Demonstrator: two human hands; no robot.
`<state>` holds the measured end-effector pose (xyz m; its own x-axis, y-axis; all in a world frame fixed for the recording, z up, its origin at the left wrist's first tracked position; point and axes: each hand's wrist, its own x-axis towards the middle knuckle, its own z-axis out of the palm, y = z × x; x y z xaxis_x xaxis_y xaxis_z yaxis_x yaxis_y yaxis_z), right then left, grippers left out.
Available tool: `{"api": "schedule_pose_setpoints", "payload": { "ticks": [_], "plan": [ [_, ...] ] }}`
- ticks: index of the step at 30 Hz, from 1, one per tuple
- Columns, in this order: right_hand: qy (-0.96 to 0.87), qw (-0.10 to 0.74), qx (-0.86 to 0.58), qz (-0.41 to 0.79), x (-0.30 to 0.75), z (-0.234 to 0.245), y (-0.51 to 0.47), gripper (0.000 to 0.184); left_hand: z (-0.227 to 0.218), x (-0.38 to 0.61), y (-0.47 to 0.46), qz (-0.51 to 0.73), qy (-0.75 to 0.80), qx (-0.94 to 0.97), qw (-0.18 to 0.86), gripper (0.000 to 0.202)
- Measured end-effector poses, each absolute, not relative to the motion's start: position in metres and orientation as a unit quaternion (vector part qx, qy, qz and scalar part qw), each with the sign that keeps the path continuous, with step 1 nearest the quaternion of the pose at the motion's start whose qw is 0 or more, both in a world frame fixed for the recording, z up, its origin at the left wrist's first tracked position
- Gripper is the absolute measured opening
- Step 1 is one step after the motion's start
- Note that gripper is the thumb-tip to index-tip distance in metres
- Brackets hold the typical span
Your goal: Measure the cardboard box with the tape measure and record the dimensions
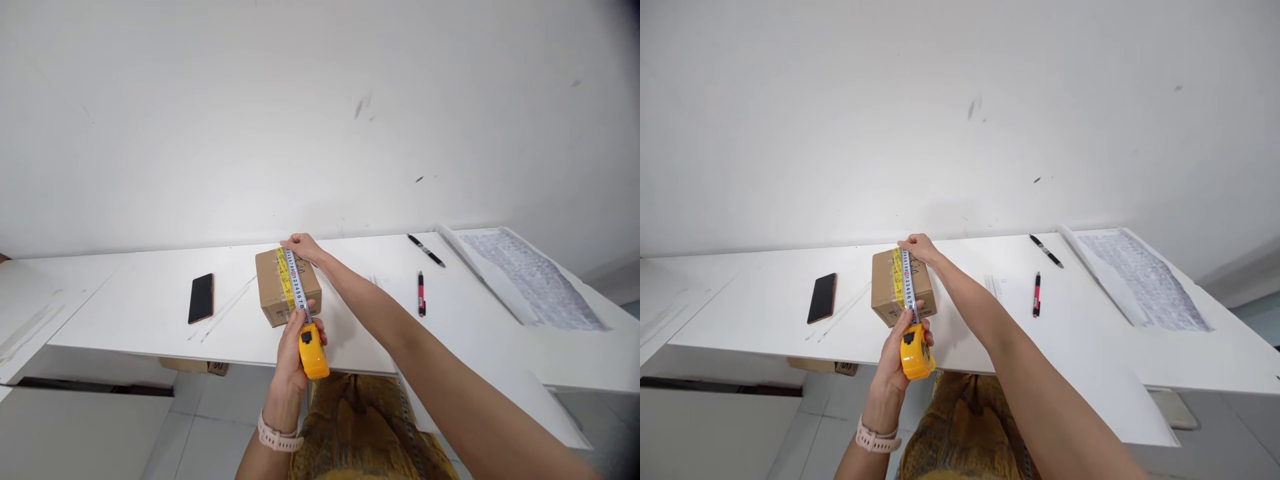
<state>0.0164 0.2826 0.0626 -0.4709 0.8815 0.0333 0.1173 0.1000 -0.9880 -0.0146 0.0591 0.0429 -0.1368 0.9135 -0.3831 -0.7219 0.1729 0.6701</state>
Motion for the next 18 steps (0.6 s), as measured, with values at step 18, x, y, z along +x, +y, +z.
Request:
{"api": "schedule_pose_setpoints", "payload": {
  "ticks": [18],
  "plan": [
    [-0.703,0.381,-0.391,0.455,0.028,0.063,0.289,0.037,0.046,-0.043,0.065,0.634,0.55,0.273,0.47,0.054]
  ]
}}
